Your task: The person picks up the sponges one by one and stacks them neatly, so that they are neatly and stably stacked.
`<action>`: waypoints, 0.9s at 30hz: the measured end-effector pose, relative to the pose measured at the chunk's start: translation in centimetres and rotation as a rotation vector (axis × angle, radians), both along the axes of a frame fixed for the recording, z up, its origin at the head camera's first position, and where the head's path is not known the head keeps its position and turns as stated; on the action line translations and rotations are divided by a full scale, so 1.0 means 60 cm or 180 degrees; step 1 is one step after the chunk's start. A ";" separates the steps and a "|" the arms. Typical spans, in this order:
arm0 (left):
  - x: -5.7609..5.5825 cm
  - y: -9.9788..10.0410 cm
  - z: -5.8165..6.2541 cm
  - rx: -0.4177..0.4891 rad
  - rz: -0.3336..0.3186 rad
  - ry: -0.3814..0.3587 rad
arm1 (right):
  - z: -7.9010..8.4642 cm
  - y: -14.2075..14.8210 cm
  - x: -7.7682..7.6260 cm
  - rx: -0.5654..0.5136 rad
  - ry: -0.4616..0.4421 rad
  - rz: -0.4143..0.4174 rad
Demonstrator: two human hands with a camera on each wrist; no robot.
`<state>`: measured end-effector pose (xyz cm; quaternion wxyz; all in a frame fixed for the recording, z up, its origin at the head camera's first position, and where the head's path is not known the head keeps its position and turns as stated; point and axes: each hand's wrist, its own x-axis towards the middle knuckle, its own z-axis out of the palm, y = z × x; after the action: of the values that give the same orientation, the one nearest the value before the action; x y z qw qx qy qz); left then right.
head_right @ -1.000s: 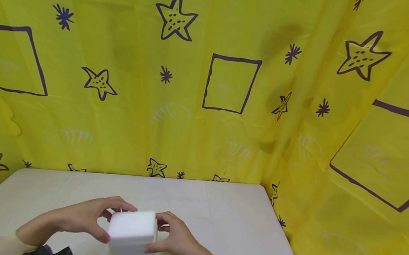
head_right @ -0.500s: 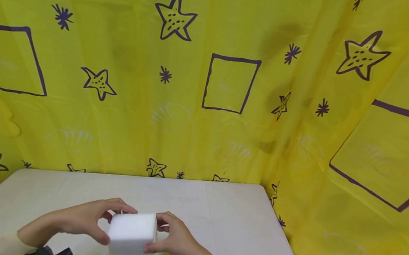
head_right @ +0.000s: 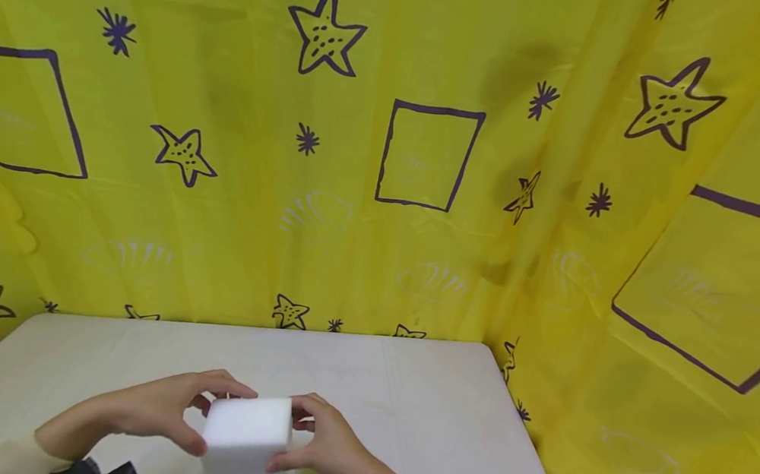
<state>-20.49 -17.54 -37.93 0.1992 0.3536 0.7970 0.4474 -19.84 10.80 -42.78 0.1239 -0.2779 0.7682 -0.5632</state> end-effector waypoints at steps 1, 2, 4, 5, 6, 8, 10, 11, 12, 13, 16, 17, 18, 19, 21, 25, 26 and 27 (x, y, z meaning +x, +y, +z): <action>0.000 0.000 0.000 0.0000 -0.0001 0.0011 | 0.001 0.000 0.000 0.0022 0.0035 -0.0024; 0.000 0.001 0.000 0.0001 0.0001 0.0022 | 0.003 0.001 0.001 0.0037 0.0072 -0.0046; 0.000 0.002 0.000 0.0002 -0.0002 0.0037 | 0.006 0.001 0.002 0.0029 0.0158 -0.0080; 0.000 0.002 0.000 0.0004 -0.0004 0.0043 | 0.007 0.002 0.003 0.0020 0.0203 -0.0098; 0.001 0.003 0.000 0.0006 -0.0007 0.0052 | 0.009 0.002 0.003 0.0006 0.0239 -0.0106; 0.000 0.003 0.000 0.0006 -0.0011 0.0071 | 0.012 0.002 0.004 -0.0036 0.0269 -0.0100; 0.000 0.003 0.000 0.0007 -0.0017 0.0076 | 0.014 0.003 0.004 -0.0053 0.0273 -0.0097; 0.000 0.004 0.000 0.0006 -0.0016 0.0076 | 0.015 0.003 0.004 -0.0054 0.0266 -0.0100; 0.000 0.004 0.000 0.0009 -0.0018 0.0072 | 0.016 0.002 0.005 -0.0055 0.0251 -0.0098; -0.001 0.004 -0.001 0.0013 -0.0018 0.0066 | 0.017 0.003 0.005 -0.0055 0.0233 -0.0097; -0.001 0.004 -0.002 0.0028 -0.0019 0.0045 | 0.017 0.003 0.005 -0.0048 0.0191 -0.0097; -0.001 0.004 -0.003 0.0033 -0.0021 0.0040 | 0.017 0.003 0.005 -0.0044 0.0178 -0.0100; -0.001 0.004 -0.003 0.0037 -0.0022 0.0034 | 0.016 0.003 0.005 -0.0043 0.0163 -0.0100; -0.001 0.005 -0.003 0.0040 -0.0022 0.0028 | 0.016 0.003 0.005 -0.0045 0.0156 -0.0102; -0.001 0.005 -0.003 0.0042 -0.0024 0.0004 | 0.014 0.004 0.005 -0.0050 0.0151 -0.0110; -0.002 0.005 -0.004 0.0044 -0.0025 0.0016 | 0.014 0.005 0.005 -0.0052 0.0174 -0.0115; -0.001 0.005 -0.004 0.0034 -0.0018 0.0029 | 0.014 0.006 0.005 -0.0024 0.0194 -0.0122; 0.000 0.004 -0.003 0.0022 -0.0005 0.0036 | 0.014 0.006 0.005 0.0006 0.0209 -0.0127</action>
<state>-20.50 -17.27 -38.13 0.1938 0.3574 0.7962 0.4480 -19.53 11.17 -41.92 0.0876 -0.2807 0.7779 -0.5554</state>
